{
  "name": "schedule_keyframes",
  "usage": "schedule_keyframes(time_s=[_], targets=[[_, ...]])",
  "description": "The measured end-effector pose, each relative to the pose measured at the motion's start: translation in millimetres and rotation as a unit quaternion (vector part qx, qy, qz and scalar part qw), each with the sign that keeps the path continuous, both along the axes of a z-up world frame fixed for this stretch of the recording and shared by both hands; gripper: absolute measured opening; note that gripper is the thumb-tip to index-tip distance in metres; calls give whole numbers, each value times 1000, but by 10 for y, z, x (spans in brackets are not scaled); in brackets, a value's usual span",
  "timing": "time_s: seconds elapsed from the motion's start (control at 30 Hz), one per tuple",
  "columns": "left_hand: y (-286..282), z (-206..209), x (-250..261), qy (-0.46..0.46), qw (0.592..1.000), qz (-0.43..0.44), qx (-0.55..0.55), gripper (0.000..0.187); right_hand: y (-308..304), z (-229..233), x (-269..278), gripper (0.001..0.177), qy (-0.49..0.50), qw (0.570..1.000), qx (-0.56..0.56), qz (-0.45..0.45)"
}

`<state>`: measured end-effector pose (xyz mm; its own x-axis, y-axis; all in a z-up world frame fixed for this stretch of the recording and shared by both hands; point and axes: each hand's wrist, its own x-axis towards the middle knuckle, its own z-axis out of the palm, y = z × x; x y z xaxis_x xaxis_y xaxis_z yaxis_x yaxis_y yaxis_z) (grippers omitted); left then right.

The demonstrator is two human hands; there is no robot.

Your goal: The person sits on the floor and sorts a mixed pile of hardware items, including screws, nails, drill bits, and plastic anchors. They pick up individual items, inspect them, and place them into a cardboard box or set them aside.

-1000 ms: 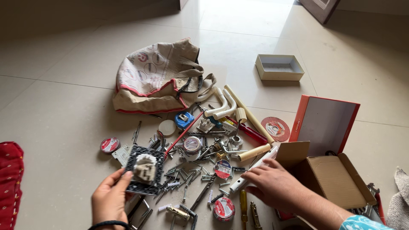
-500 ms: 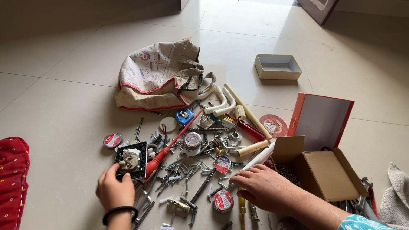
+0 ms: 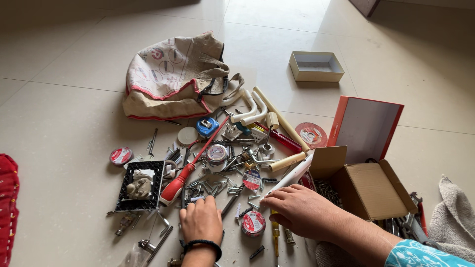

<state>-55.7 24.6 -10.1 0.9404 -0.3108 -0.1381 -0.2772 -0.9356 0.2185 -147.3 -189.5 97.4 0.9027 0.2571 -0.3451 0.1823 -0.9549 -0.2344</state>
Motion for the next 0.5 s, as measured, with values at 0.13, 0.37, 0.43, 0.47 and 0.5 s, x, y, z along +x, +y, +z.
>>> schedule_keyframes(time_s=[0.13, 0.37, 0.43, 0.47, 0.5], targets=[[25, -39, 50, 1, 1000, 8, 2, 17, -5, 21, -41, 42, -13, 1000, 5, 7], [62, 90, 163, 45, 995, 48, -76, 12, -14, -17, -85, 38, 12, 999, 13, -51], [85, 167, 196, 118, 979, 85, -140, 14, -45, -77, -106, 37, 19, 989, 83, -120], [59, 197, 189, 153, 955, 77, -243, 13, -50, -121, -110, 37, 17, 975, 144, -170], [26, 226, 184, 185, 918, 68, -344, 13, -48, -171, -94, 37, 15, 954, 205, -219]])
